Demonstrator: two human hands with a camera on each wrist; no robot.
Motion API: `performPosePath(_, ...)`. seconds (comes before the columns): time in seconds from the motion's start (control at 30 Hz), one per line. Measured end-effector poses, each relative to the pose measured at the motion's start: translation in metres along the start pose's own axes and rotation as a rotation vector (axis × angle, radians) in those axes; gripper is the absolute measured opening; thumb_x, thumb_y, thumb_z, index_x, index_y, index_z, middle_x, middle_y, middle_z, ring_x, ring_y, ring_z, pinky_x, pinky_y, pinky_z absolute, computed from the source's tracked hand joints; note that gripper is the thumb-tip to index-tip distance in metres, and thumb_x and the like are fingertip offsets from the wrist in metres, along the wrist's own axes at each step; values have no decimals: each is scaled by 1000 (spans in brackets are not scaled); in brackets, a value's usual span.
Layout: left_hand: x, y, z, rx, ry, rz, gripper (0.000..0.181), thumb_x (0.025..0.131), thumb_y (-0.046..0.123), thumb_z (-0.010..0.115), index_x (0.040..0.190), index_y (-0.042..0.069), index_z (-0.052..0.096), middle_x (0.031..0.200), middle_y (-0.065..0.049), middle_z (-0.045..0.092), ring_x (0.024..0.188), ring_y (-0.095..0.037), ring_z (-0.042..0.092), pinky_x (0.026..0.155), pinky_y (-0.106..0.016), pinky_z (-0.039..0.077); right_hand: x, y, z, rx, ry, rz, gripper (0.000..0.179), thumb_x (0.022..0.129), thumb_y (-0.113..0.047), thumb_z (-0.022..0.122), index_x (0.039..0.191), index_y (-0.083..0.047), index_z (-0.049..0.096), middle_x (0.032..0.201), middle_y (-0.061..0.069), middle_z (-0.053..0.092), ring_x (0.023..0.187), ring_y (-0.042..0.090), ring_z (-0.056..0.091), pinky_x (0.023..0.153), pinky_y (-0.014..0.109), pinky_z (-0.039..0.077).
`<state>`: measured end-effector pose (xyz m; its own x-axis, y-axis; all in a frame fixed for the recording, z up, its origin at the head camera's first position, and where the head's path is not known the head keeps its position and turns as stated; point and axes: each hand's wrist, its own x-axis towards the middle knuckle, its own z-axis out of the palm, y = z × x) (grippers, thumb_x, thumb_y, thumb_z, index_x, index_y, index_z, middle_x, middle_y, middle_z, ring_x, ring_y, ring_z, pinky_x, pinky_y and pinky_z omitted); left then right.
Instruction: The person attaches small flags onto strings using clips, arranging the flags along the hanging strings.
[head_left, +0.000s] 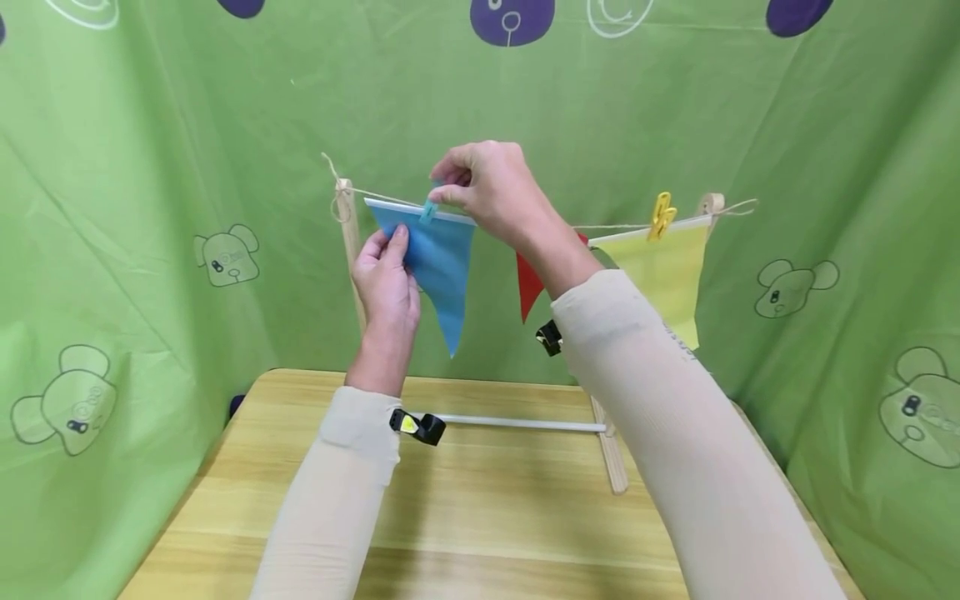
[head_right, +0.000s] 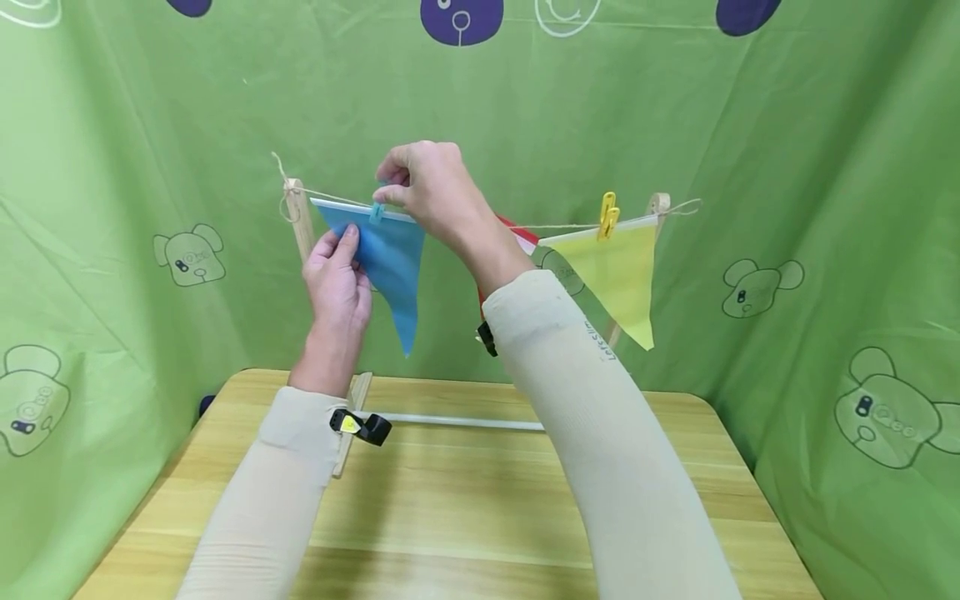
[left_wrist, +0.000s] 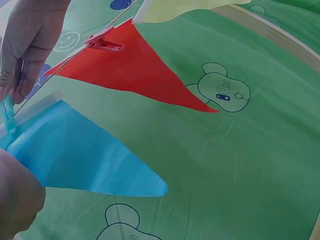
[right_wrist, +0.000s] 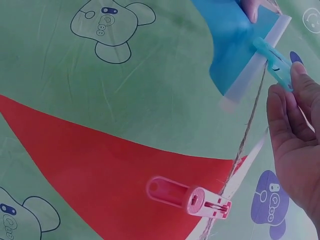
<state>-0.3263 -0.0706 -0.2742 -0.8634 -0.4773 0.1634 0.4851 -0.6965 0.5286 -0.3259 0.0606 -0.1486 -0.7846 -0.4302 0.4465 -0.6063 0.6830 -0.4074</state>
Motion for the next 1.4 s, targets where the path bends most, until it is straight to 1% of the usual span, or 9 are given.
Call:
performPosePath(0.27, 2, 0, -1, -7, 5, -11, 7, 97, -5, 65, 99, 0, 69, 111, -13, 68, 109, -21, 67, 102, -30, 55, 0, 3, 1, 29, 5, -33, 34, 92, -22, 80, 121, -5, 74, 108, 6, 74, 96, 14, 67, 87, 25, 57)
performPosePath(0.37, 3, -1, -2, -4, 5, -10, 7, 97, -5, 65, 100, 0, 68, 110, -12, 68, 109, -21, 67, 103, -30, 55, 0, 5, 2, 29, -2, -35, 36, 92, -21, 79, 124, -5, 73, 111, 6, 73, 98, 14, 66, 90, 24, 57)
performPosePath(0.6, 5, -1, -1, 40, -7, -7, 6, 97, -5, 64, 98, 0, 67, 107, -12, 67, 105, -20, 66, 103, -31, 55, 0, 8, 4, 20, -27, -27, 39, 95, -21, 76, 129, -4, 69, 116, 7, 70, 104, 16, 66, 95, 23, 56)
performPosePath(0.8, 10, -1, -4, 94, 2, 12, 10, 96, -6, 66, 91, 3, 68, 98, -10, 66, 93, -15, 65, 95, -30, 56, 0, 10, 8, 36, -46, -38, 40, 97, -20, 73, 134, -4, 66, 120, 8, 70, 107, 16, 66, 97, 25, 55)
performPosePath(0.87, 11, -2, -6, 108, 6, 7, 10, 96, -6, 66, 91, 3, 68, 96, -8, 67, 91, -15, 65, 93, -30, 57, -1, 11, 10, 43, -48, -46, 40, 98, -20, 72, 134, -5, 65, 120, 8, 71, 108, 16, 67, 97, 25, 55)
performPosePath(1.0, 10, -3, -10, 129, -10, -8, 6, 96, -5, 67, 96, 1, 68, 91, -4, 68, 88, -13, 66, 87, -27, 58, -3, 13, 14, 55, -43, -54, 39, 99, -20, 71, 134, -5, 66, 122, 8, 72, 109, 16, 68, 98, 25, 56)
performPosePath(1.07, 10, -4, -10, 131, -21, -11, 5, 96, -3, 68, 96, 2, 69, 90, -4, 68, 84, -12, 66, 83, -26, 59, -3, 13, 14, 63, -42, -54, 40, 99, -20, 71, 135, -5, 65, 123, 8, 72, 110, 16, 68, 98, 25, 56)
performPosePath(1.27, 10, -4, -13, 137, -38, -30, 9, 96, -1, 68, 93, 7, 69, 87, -2, 68, 79, -11, 68, 80, -25, 61, -5, 11, 14, 93, -53, -58, 43, 100, -21, 70, 139, -5, 62, 127, 8, 71, 115, 15, 68, 100, 24, 55)
performPosePath(1.4, 10, -4, -14, 154, -42, -45, 8, 97, 0, 68, 95, 7, 70, 85, -1, 69, 76, -10, 68, 76, -23, 61, -8, 12, 14, 113, -44, -62, 44, 99, -21, 71, 139, -5, 62, 129, 7, 70, 116, 15, 68, 101, 23, 54)
